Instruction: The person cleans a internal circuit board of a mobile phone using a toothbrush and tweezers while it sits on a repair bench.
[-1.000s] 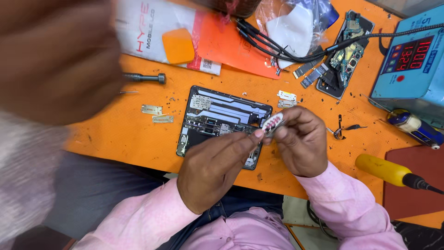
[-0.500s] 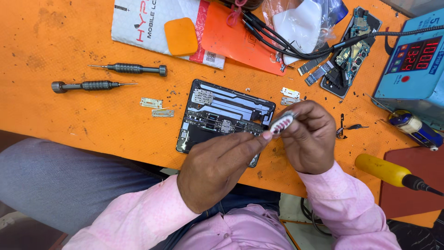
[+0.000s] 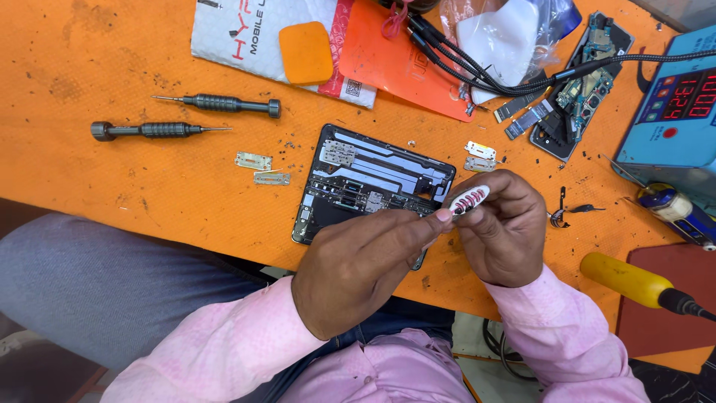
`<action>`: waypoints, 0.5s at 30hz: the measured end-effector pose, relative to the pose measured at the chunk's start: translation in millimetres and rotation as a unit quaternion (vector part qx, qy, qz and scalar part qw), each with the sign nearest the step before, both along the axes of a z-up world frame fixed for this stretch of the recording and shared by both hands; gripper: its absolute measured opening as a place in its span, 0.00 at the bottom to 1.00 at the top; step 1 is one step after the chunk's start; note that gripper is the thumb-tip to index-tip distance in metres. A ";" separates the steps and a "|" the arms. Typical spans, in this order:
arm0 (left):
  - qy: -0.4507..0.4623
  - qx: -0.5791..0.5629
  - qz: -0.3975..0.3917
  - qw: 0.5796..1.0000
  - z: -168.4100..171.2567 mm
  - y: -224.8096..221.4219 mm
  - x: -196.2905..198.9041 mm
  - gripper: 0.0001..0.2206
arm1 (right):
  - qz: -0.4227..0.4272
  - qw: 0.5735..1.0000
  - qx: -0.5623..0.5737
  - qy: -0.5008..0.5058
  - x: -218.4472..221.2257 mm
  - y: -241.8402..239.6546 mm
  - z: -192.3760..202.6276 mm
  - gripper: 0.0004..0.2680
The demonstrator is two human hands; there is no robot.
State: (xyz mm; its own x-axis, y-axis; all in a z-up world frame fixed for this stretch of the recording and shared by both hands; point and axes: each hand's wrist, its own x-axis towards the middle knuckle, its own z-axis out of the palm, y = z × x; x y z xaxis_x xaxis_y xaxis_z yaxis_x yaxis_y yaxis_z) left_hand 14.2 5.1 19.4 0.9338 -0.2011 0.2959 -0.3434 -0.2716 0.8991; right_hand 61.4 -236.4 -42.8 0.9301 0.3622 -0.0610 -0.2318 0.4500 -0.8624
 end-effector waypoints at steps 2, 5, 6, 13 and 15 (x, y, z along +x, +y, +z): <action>0.006 0.004 -0.001 1.000 1.3 1.1 -2.5 0.22 | -0.012 1.000 0.005 0.008 1.7 0.2 1.5 0.07; -0.006 0.003 0.001 1.000 1.8 3.1 -2.2 0.21 | -0.020 0.999 0.022 0.028 6.3 1.2 1.9 0.07; -0.009 -0.001 0.002 1.000 1.3 2.5 -2.9 0.21 | -0.012 0.999 0.024 0.036 5.1 1.8 0.5 0.07; -0.009 0.009 0.012 1.000 2.0 1.3 -3.2 0.19 | -0.024 0.999 0.019 0.011 5.2 -0.3 3.3 0.06; -0.008 0.000 0.005 1.000 2.3 1.9 -3.2 0.18 | -0.016 0.999 0.023 0.022 6.9 1.6 1.9 0.06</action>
State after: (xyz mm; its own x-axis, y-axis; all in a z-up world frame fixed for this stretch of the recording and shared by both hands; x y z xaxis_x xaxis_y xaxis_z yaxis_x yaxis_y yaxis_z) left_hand 10.9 7.0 21.8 0.9313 -0.1908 0.3103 -0.3542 -0.2751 0.8938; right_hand 68.3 -234.8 -40.9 0.9383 0.3350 -0.0854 -0.2530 0.4972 -0.8299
